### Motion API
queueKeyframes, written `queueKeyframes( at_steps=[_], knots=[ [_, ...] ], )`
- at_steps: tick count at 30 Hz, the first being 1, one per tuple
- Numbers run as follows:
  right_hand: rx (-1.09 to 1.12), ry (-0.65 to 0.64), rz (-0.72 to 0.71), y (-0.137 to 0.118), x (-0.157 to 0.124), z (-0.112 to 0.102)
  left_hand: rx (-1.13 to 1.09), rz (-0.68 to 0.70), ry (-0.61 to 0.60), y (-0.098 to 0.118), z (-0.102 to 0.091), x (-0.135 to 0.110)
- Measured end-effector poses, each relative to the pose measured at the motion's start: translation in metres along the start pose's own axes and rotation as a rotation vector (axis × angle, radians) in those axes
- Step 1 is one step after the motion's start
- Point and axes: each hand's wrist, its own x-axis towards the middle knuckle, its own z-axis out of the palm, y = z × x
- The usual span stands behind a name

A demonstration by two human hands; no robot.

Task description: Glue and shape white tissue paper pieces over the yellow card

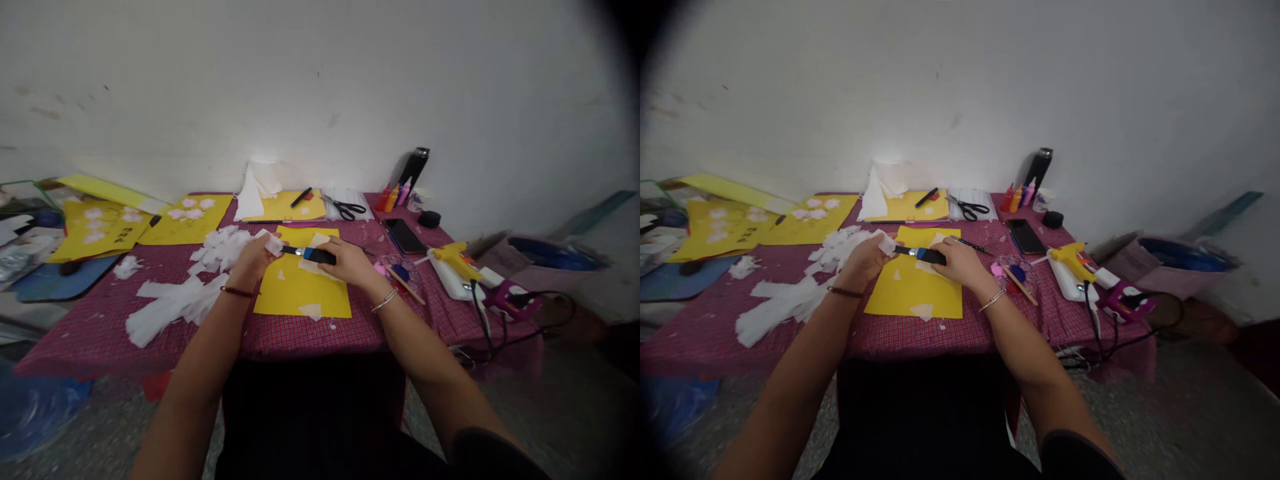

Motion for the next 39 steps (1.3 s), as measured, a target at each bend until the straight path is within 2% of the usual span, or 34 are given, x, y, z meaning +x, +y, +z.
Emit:
queueKeyframes(
  at_steps=[8,14,20,29,39],
  knots=[
    [0.028,0.072,0.022,-0.001,0.000,0.003,-0.039,-0.014,0.026,-0.006,0.004,0.001],
    [0.061,0.043,0.015,-0.001,0.001,0.002,-0.013,0.073,0.053,-0.003,0.005,-0.002],
    [0.062,0.030,0.010,0.000,0.001,0.004,0.000,0.047,0.015,-0.004,0.006,-0.004],
    [0.075,0.032,0.007,-0.002,0.001,0.003,-0.016,0.000,0.071,-0.005,0.010,-0.003],
    [0.066,0.011,0.069,-0.005,0.002,0.003,-0.008,-0.027,0.069,-0.005,0.010,-0.004]
  ],
)
